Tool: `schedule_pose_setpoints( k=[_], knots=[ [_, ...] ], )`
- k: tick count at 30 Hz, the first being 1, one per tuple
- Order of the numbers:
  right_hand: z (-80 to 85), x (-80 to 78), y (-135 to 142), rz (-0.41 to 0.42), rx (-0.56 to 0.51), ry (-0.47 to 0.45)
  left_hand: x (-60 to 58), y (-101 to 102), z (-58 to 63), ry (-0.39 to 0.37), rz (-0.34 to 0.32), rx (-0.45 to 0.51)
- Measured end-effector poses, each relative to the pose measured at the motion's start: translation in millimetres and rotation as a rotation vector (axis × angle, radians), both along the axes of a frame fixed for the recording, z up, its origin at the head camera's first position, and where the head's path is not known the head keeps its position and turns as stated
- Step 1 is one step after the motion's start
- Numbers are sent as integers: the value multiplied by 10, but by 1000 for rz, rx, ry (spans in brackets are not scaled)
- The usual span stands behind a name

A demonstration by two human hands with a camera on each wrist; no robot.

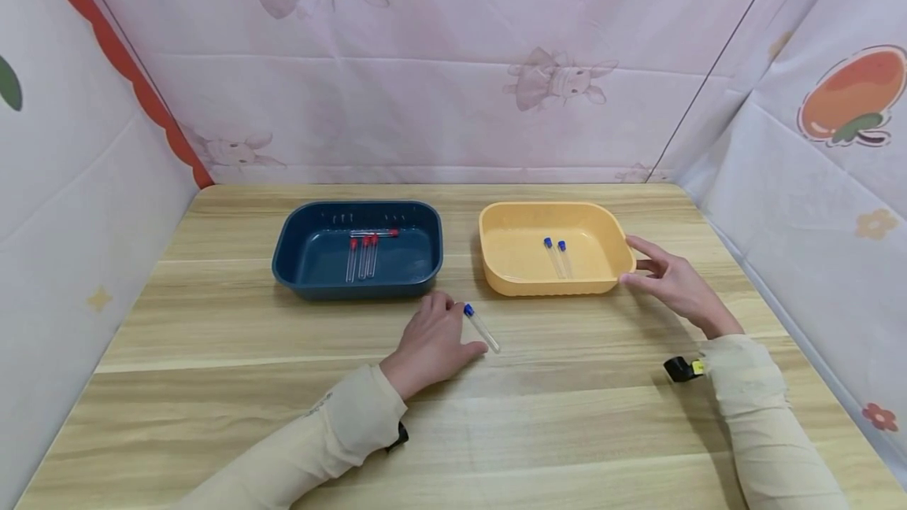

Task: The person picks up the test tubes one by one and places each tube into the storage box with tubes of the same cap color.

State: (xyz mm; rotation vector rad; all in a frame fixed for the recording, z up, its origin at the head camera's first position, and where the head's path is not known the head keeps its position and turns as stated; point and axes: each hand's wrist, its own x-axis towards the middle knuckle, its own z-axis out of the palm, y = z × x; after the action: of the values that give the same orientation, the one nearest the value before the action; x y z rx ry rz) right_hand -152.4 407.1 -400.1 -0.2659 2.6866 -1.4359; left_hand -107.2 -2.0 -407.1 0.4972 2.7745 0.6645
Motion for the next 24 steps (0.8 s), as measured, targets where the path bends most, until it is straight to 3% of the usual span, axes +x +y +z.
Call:
schedule_pose_setpoints(
  k=[24],
  knots=[
    [38, 6, -29, -19, 21, -21, -20, 199, -59, 67, -51, -80]
  ],
)
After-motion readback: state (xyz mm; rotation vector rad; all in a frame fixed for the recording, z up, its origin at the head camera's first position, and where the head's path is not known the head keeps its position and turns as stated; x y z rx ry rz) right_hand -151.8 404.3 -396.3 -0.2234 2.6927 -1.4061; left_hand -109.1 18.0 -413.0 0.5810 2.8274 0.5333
